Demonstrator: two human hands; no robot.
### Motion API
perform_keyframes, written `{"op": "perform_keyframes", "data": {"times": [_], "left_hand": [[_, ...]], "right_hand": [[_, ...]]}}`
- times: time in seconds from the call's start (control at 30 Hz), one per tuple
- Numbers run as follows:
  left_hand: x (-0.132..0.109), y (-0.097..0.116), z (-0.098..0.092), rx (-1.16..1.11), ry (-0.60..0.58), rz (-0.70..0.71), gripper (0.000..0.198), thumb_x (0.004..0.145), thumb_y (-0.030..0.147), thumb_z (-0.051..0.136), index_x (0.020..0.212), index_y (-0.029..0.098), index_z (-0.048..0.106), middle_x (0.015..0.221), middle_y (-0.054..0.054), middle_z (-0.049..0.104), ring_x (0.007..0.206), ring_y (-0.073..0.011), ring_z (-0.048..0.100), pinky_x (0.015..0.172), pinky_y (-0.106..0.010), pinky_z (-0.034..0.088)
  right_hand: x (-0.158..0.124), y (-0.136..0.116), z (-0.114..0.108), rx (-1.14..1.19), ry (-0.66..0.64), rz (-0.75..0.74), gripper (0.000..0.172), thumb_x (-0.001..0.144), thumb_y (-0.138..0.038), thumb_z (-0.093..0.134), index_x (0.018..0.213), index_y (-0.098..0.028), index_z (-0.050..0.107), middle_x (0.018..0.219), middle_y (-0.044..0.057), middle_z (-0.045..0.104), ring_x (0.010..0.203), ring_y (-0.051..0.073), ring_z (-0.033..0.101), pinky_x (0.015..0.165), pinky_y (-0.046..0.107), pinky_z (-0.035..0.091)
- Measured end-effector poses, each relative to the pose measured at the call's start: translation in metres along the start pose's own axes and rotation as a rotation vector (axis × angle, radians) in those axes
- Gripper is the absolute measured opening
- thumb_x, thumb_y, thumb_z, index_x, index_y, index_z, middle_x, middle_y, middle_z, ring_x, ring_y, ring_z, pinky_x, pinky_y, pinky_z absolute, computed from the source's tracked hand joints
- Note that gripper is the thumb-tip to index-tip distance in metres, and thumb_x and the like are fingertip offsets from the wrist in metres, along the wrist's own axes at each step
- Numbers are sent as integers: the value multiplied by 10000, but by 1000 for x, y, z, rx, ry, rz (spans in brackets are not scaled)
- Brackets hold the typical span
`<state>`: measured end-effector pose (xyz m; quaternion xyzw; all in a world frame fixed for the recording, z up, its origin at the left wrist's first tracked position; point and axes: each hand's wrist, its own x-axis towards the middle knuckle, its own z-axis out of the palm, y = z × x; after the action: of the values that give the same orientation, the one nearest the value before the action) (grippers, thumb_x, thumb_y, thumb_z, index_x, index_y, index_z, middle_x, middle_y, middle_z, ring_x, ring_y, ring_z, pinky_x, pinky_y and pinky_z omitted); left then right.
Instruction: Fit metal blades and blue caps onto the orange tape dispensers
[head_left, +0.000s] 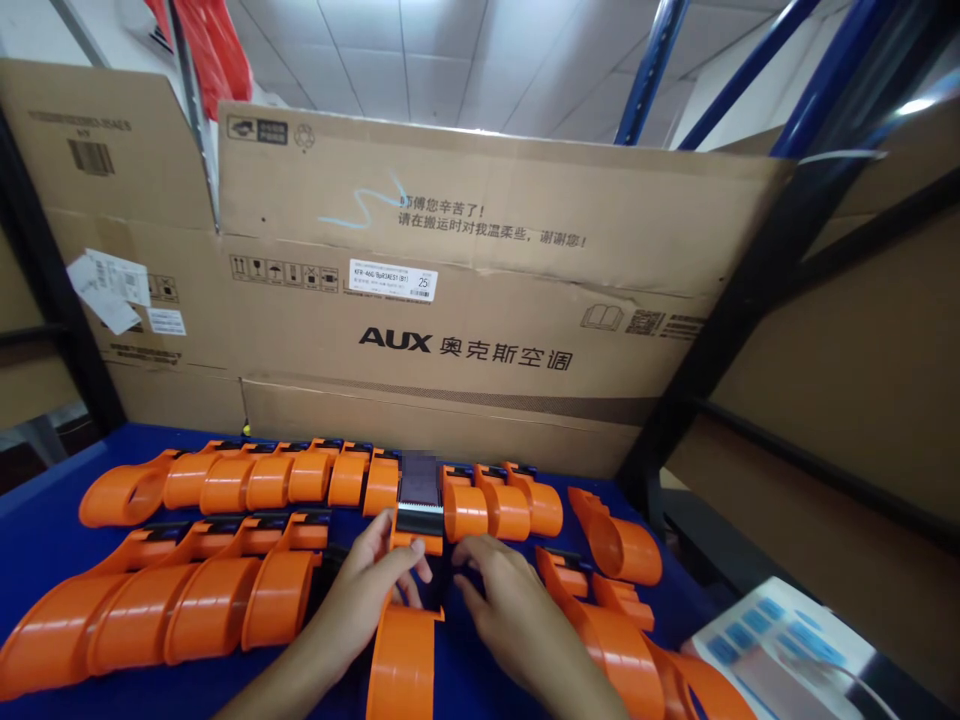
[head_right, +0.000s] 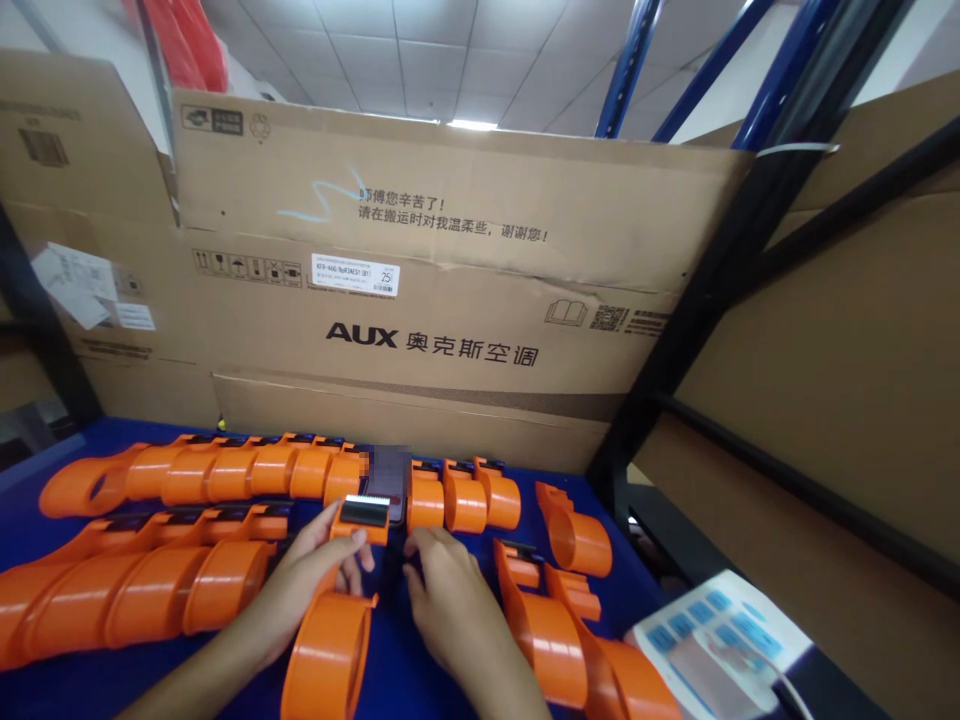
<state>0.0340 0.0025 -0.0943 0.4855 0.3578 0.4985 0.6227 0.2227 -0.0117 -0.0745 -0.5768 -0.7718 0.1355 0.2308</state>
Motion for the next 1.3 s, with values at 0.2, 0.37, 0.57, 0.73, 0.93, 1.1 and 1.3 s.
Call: {"op": "perform_keyframes", "data": {"times": [0.2, 0.37, 0.57, 0.73, 0.93, 1.1, 1.3], "left_hand": [[1, 0, 2, -6, 16, 33, 331, 852, 442, 688, 1034, 177, 608, 727, 2, 652, 517, -113, 570, 513, -222, 467], [-1, 4, 4, -19, 34, 43, 343, 829, 465, 711, 998, 179, 624, 736, -1, 649, 542, -119, 577, 520, -222, 475], [-3, 7, 6, -33, 57, 42, 326, 830, 466, 715, 950, 176, 628, 723, -4, 647, 561, -119, 581, 531, -221, 480], [-1, 4, 4, -36, 69, 36, 324, 840, 458, 710, 980, 181, 617, 717, 5, 645, 541, -115, 582, 532, -228, 474], [0, -1, 0, -47, 32, 46, 321, 847, 463, 708, 985, 191, 608, 723, 14, 640, 529, -114, 585, 532, -232, 473], [-1, -2, 0, -39, 39, 47, 340, 840, 490, 710, 987, 197, 619, 723, 13, 639, 528, -117, 587, 526, -231, 468], [-5, 2, 3, -22, 43, 43, 324, 852, 493, 695, 966, 198, 626, 726, 10, 632, 539, -115, 583, 531, -227, 465]], "right_hand": [[5, -8, -2, 212, 169, -60, 211, 919, -150, 495, 1049, -209, 650, 920, 59, 721, 801, 219, 672, 745, 316, 508], [7, -6, 0, 414, 334, -86, 152, 990, -312, 515, 1062, -219, 611, 970, 78, 710, 851, 228, 693, 773, 335, 546], [7, -11, 12, 746, 331, -80, 174, 1005, -364, 517, 1125, -239, 505, 805, 23, 666, 695, 198, 705, 661, 309, 581], [6, -20, 16, 772, 304, -125, 100, 955, -295, 585, 988, -239, 509, 840, 14, 633, 758, 183, 678, 706, 293, 563], [4, -19, 7, 317, 304, -287, 154, 971, -223, 500, 818, -228, 502, 819, 22, 582, 745, 174, 586, 686, 274, 486], [4, -12, 1, 177, 252, -354, 128, 1004, -252, 480, 899, -231, 551, 843, 34, 618, 758, 182, 604, 705, 284, 491], [5, -12, 0, 187, 285, -386, 153, 1007, -240, 465, 889, -238, 563, 899, 66, 652, 809, 200, 635, 749, 314, 527]]}}
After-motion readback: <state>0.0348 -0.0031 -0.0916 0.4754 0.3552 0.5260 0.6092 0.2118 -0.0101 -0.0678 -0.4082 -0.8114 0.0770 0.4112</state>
